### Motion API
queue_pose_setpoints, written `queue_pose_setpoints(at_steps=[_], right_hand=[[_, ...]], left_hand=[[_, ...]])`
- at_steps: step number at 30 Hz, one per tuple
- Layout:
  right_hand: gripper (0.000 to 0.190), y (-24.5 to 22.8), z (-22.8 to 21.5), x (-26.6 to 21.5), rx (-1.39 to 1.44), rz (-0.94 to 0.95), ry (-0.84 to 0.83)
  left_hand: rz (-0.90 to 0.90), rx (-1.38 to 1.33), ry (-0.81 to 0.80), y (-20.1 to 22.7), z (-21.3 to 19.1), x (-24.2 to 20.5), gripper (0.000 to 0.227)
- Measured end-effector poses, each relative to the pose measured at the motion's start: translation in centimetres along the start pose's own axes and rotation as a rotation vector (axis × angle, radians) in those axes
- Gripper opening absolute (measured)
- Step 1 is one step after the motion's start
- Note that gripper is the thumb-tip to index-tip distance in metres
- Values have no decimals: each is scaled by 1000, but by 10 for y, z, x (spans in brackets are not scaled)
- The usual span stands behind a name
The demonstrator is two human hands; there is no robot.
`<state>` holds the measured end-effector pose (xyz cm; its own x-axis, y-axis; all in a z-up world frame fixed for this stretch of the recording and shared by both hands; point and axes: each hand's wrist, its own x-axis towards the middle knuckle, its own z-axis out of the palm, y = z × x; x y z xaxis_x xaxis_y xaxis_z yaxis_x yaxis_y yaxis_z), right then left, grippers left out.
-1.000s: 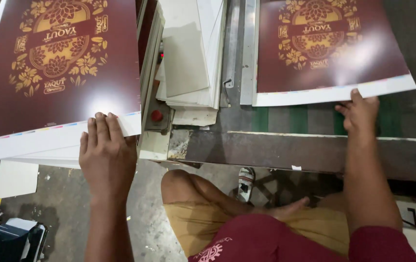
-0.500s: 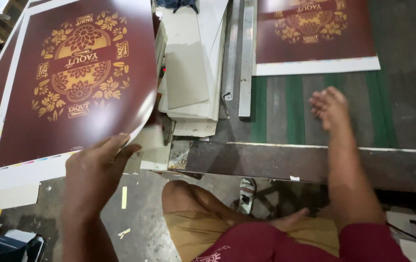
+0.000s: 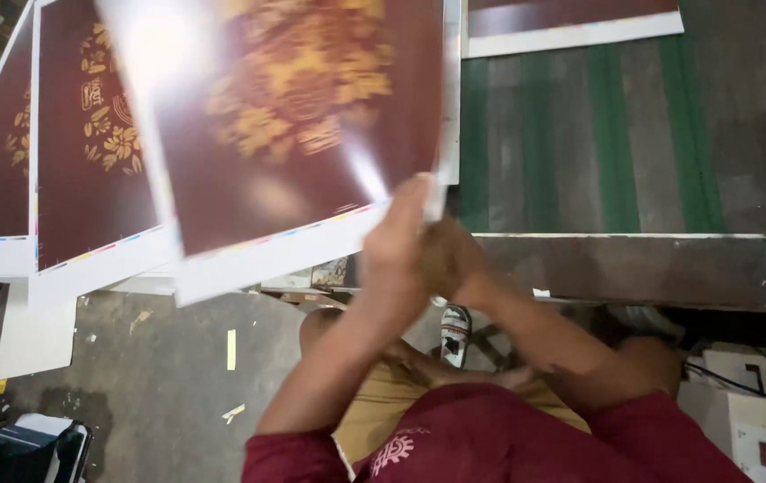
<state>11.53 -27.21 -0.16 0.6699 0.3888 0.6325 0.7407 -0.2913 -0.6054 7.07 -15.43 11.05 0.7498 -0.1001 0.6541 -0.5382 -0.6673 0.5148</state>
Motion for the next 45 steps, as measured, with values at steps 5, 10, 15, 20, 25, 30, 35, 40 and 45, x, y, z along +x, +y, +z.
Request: queue_pose_setpoints(at_steps=[5, 10, 15, 20, 25, 30, 35, 40, 45], right_hand=[[47, 52, -5, -46, 166, 373, 324], [34, 132, -73, -116, 961, 877, 814], [27, 190, -151, -212, 762, 953, 690], [21, 217, -168, -238, 711, 997, 626], [21, 231, -163, -204, 655, 1021, 658], [20, 257, -159, -168, 646, 1020, 601], [21, 333, -159, -124, 615, 1037, 560], [25, 394, -164, -92, 787, 991, 519], [45, 354, -145, -106, 720, 1078, 665]], left_hand=[[174, 61, -190, 18, 11, 4, 49], [224, 321, -160, -21, -51, -6, 42], [-5, 918, -207, -54, -132, -7, 82], [-125, 1037, -251, -81, -155, -26, 56], [30, 1089, -191, -90, -158, -26, 30], [8, 1072, -100, -91, -164, -21, 17], [37, 1045, -90, -83, -160, -18, 16], [26, 1060, -75, -85, -161, -18, 24], [15, 947, 75, -83, -168, -18, 13]])
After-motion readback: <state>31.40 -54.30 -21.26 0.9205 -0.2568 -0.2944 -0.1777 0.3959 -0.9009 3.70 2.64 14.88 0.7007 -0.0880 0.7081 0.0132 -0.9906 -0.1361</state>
